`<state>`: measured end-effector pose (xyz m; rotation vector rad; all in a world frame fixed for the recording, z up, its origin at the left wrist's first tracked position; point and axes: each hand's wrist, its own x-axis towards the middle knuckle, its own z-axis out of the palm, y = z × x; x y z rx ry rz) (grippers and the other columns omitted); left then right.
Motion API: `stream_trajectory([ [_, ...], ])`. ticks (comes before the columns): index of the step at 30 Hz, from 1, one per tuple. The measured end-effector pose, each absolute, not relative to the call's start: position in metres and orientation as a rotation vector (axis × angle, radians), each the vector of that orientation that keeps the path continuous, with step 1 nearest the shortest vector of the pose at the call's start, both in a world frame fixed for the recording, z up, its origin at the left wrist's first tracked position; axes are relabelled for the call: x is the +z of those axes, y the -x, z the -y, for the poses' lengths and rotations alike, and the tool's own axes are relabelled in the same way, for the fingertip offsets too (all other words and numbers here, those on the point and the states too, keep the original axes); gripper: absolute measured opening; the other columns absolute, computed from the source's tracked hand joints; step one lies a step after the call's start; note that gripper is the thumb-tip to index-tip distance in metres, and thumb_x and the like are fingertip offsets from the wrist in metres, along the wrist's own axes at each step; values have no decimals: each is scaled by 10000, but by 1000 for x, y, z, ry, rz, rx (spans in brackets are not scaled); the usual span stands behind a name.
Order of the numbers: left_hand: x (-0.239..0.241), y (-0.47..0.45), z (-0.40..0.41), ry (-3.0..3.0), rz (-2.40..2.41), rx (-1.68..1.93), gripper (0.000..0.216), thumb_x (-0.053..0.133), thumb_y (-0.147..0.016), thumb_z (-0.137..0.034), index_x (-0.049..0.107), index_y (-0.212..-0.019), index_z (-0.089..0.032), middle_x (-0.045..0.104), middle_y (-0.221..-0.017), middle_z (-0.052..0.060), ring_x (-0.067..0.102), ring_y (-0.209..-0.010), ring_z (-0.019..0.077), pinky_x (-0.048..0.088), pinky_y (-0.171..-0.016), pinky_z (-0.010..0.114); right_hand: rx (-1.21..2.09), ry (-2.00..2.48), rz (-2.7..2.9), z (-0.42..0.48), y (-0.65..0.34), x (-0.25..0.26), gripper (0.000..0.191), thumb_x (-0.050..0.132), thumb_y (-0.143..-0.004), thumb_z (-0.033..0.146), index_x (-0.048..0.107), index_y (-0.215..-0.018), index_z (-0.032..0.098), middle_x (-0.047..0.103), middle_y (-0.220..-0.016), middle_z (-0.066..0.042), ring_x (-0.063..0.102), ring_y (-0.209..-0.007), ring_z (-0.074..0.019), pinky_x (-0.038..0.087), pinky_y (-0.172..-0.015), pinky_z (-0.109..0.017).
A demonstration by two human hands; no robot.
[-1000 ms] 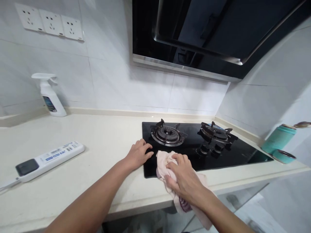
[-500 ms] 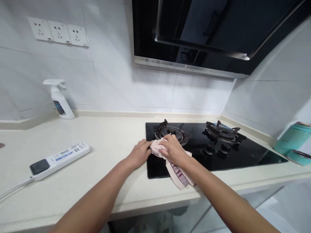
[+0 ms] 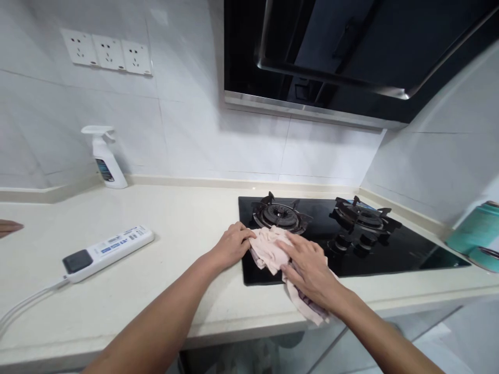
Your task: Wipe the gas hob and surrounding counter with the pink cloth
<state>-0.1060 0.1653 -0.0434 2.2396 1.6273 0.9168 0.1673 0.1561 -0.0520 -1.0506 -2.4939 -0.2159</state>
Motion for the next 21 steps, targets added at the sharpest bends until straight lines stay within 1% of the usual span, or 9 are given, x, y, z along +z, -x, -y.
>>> stream_trajectory([
  [3,-34,99,-157,-2262,-1595,901,218,543,-865,-192,736,-959,-224,591,-1172,96,537,-1177,293,436,-1080,495,-444,1318,2292,-144,-191,-65,480,574,-972,413,559,-1435,289,536,-1380,-163,524,-1201,-375,433,-944,-532],
  [5,-29,95,-151,-2262,-1549,883,151,574,-820,-190,712,-876,-214,563,-1263,97,488,-1256,314,395,-1115,520,-516,1438,2271,-139,-207,-72,419,570,-976,423,601,-1369,281,592,-1188,-138,579,-1029,-336,462,-828,-460],
  [7,-26,91,-148,-2246,-1472,865,80,598,-801,-217,676,-813,-205,533,-1341,91,470,-1286,322,396,-1111,508,-494,1490,2302,-136,-220,-76,368,531,-1003,424,614,-1334,284,595,-1078,-103,604,-919,-290,454,-726,-381],
  [8,-26,89,-147,-2231,-1422,855,61,600,-802,-232,653,-794,-202,541,-1334,85,499,-1249,310,427,-1076,481,-460,1509,2309,-135,-224,-77,357,510,-1018,423,608,-1335,291,594,-1059,-90,612,-885,-269,440,-678,-349],
  [10,-27,87,-146,-2201,-1327,842,53,590,-807,-247,607,-781,-204,593,-1222,69,573,-1092,260,492,-949,403,-398,1548,2295,-136,-225,-75,344,473,-1039,402,595,-1345,300,592,-1050,-74,622,-860,-243,413,-625,-315],
  [12,-29,86,-148,-2182,-1284,839,49,582,-808,-249,574,-779,-210,620,-1075,45,593,-954,219,504,-838,345,-372,1573,2300,-142,-217,-68,323,437,-1051,342,609,-1322,297,596,-1044,-70,622,-895,-241,421,-655,-311],
  [14,-31,86,-149,-2192,-1292,849,66,590,-811,-263,563,-779,-213,618,-1003,33,589,-920,209,495,-813,324,-368,1577,2344,-151,-204,-59,334,404,-1048,251,628,-1293,288,608,-1069,-77,610,-963,-254,436,-739,-325],
  [18,-32,87,-152,-2219,-1329,856,106,601,-836,-300,566,-787,-212,611,-985,30,582,-924,205,482,-823,318,-309,1556,2424,-179,-177,-45,358,414,-1002,119,636,-1259,235,624,-1177,-97,587,-1055,-254,422,-866,-333],
  [21,-33,88,-152,-2226,-1348,851,139,612,-856,-333,582,-795,-212,606,-981,31,580,-922,203,479,-814,317,-221,1510,2406,-206,-167,-42,309,419,-1006,107,625,-1210,212,624,-1198,-91,574,-1110,-217,404,-894,-289],
])
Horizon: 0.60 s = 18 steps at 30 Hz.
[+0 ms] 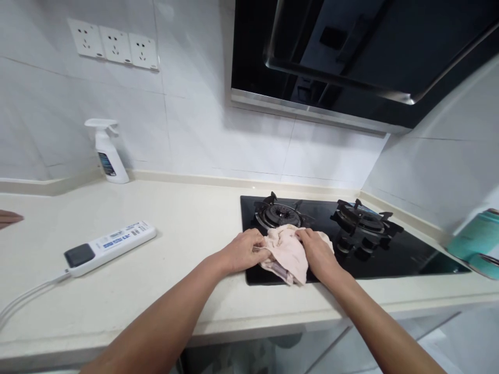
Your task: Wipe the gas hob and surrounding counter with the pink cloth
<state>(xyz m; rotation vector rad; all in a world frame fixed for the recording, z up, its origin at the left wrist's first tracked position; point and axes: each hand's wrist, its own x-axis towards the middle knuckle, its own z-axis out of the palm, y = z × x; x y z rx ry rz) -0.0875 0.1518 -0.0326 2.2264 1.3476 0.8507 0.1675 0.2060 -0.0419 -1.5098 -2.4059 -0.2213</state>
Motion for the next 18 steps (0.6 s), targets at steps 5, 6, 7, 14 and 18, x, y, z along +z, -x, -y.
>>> stream_trajectory([
  [5,-30,87,-149,-2232,-1303,850,191,611,-904,-397,667,-840,-225,634,-1028,40,596,-1008,217,477,-905,339,-219,1501,2381,-240,-167,-37,228,455,-1008,130,606,-1167,193,641,-1145,-85,578,-1054,-206,395,-885,-289],
  [6,-29,87,-148,-2223,-1302,851,183,615,-902,-392,680,-856,-227,639,-1038,44,600,-1025,219,476,-926,344,-231,1497,2382,-243,-168,-37,226,461,-1005,132,611,-1163,191,641,-1139,-95,571,-1055,-221,392,-893,-309],
  [7,-28,86,-148,-2210,-1308,853,182,618,-901,-392,689,-869,-228,642,-1048,48,604,-1033,222,477,-939,349,-257,1497,2380,-244,-168,-37,234,461,-1002,131,621,-1162,192,637,-1145,-111,560,-1066,-242,389,-900,-333],
  [14,-29,87,-148,-2219,-1288,873,212,615,-909,-417,698,-884,-223,645,-1048,62,607,-1024,232,488,-927,360,-293,1421,2342,-231,-187,-54,368,400,-952,100,689,-1149,214,618,-1156,-143,555,-1025,-262,436,-884,-370],
  [18,-30,86,-149,-2262,-1281,875,217,611,-923,-423,683,-891,-220,653,-1022,47,596,-982,219,472,-903,349,154,1160,2373,-213,-202,-47,317,385,-885,146,659,-1028,215,644,-1096,-81,581,-1045,-232,470,-951,-374],
])
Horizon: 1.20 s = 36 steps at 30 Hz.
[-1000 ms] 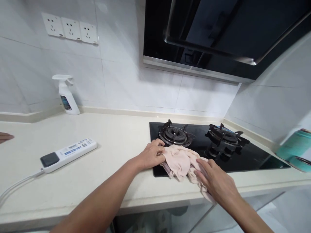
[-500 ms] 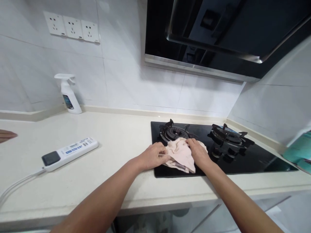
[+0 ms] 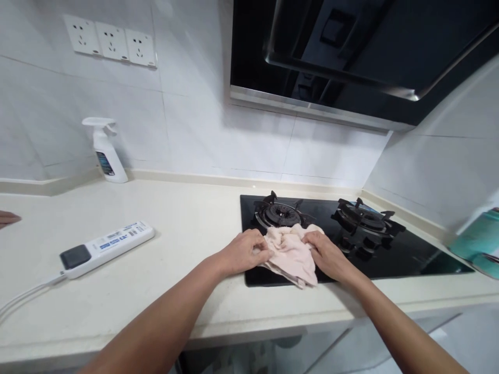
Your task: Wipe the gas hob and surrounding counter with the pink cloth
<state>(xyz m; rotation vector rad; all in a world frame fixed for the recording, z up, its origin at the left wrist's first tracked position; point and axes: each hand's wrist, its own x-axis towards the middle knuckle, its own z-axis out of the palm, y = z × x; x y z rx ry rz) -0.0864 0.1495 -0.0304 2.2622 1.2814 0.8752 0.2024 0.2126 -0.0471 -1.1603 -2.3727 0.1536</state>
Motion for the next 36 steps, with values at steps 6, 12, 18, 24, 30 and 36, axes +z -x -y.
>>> stream_trajectory([
  [6,-28,84,-149,-2200,-1249,890,357,609,-931,-464,583,-700,-193,598,-849,13,570,-809,168,429,-724,279,725,1097,2316,-167,-191,-31,264,414,-982,428,580,-1094,254,628,-1221,-54,608,-1062,-231,513,-941,-380],
  [12,-30,86,-149,-2186,-1299,922,368,590,-939,-459,587,-691,-187,585,-830,9,559,-767,156,419,-709,285,438,1189,2274,-173,-157,-56,512,512,-913,475,469,-1312,156,465,-1440,-196,407,-1397,-315,318,-1194,-496],
  [18,-29,86,-149,-2190,-1305,925,280,580,-945,-431,677,-819,-201,649,-954,34,610,-874,187,460,-801,314,531,1191,2284,-235,-170,-58,584,453,-887,336,358,-1426,133,439,-1477,-204,461,-1368,-267,352,-1180,-473],
  [24,-30,86,-150,-2206,-1314,908,292,568,-953,-443,683,-835,-202,647,-956,39,608,-861,189,470,-793,318,533,1176,2284,-256,-172,-56,624,466,-848,321,378,-1444,161,471,-1485,-165,452,-1390,-255,333,-1202,-462],
  [30,-30,86,-151,-2207,-1314,921,307,565,-947,-439,668,-795,-193,631,-908,34,605,-835,183,462,-773,307,611,1149,2323,-207,-175,-54,661,473,-872,310,360,-1506,159,468,-1527,-176,450,-1411,-289,342,-1203,-510],
  [36,-27,86,-149,-2184,-1345,900,369,552,-957,-511,695,-830,-195,660,-943,47,615,-863,197,471,-771,317,637,1068,2479,-143,-186,-42,677,523,-944,471,354,-1544,208,415,-1584,-160,411,-1452,-325,364,-1186,-541],
])
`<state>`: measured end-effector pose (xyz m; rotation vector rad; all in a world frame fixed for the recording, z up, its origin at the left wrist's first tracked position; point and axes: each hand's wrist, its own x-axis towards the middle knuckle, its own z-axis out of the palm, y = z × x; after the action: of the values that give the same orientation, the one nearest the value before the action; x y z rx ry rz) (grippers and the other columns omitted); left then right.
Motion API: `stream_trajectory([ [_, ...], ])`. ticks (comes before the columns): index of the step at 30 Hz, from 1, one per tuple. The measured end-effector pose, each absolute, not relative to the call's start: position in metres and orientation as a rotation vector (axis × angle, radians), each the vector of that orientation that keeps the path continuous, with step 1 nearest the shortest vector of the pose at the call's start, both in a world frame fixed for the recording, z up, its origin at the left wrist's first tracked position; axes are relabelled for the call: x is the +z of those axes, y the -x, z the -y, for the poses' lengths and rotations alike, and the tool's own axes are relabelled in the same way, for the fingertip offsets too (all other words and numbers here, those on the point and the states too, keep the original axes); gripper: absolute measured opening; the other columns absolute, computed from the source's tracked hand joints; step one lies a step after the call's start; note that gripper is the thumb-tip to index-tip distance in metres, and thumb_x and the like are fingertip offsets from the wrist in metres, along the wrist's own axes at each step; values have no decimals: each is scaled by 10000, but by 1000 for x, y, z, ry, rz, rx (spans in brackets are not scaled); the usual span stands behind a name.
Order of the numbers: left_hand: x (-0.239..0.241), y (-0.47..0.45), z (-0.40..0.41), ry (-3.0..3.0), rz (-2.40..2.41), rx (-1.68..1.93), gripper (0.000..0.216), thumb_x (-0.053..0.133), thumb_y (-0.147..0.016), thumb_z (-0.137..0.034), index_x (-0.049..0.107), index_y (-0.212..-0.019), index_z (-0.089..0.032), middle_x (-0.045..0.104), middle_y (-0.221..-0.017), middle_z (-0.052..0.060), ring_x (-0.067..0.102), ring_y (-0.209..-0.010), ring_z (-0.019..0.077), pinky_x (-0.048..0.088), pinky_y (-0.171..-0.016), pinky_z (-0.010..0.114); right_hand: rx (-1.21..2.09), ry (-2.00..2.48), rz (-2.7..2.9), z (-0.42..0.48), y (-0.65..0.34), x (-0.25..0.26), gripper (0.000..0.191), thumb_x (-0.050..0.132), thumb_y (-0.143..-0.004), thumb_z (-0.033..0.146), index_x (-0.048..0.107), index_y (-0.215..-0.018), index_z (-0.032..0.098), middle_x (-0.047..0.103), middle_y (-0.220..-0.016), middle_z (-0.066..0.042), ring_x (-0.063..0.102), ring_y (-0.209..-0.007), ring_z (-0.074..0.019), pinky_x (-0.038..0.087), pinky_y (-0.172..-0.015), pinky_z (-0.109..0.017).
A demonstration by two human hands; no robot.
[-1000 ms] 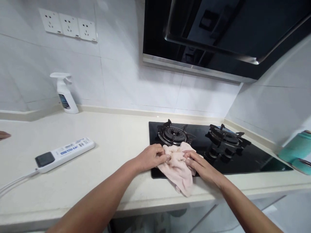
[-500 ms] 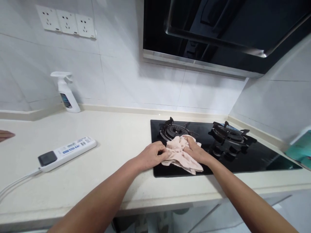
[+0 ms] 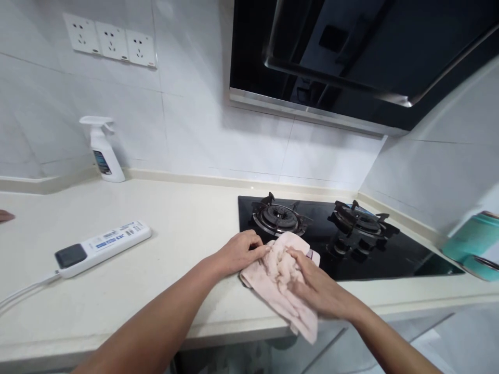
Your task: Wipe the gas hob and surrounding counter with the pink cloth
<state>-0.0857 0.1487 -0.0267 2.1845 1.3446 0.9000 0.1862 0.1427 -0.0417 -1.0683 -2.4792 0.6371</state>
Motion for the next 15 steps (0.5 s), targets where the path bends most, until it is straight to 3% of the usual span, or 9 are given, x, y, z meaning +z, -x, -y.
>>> stream_trajectory([
  [2,-28,86,-150,-2189,-1335,920,338,553,-954,-473,703,-832,-195,667,-939,47,619,-868,196,476,-787,319,600,1131,2476,-130,-179,-39,758,570,-934,578,333,-1561,224,411,-1579,-170,394,-1459,-355,366,-1171,-565],
  [4,-29,87,-151,-2192,-1318,943,303,552,-945,-425,704,-820,-194,671,-925,46,621,-860,191,479,-790,314,566,1194,2420,-123,-164,-37,712,584,-933,606,384,-1519,255,481,-1508,-156,464,-1392,-353,394,-1131,-565],
  [9,-31,90,-155,-2167,-1295,996,304,512,-945,-385,680,-780,-194,663,-883,34,612,-808,173,476,-767,296,383,1266,2336,-131,-120,-37,653,750,-813,518,485,-1330,220,565,-1303,-149,533,-1226,-366,425,-1053,-570],
  [15,-29,91,-159,-1948,-1427,1134,379,514,-940,-511,666,-802,-193,655,-867,33,612,-833,197,466,-759,313,312,1073,2452,-139,-108,-41,518,686,-834,352,459,-1273,199,510,-1290,-148,485,-1213,-332,397,-1081,-552],
])
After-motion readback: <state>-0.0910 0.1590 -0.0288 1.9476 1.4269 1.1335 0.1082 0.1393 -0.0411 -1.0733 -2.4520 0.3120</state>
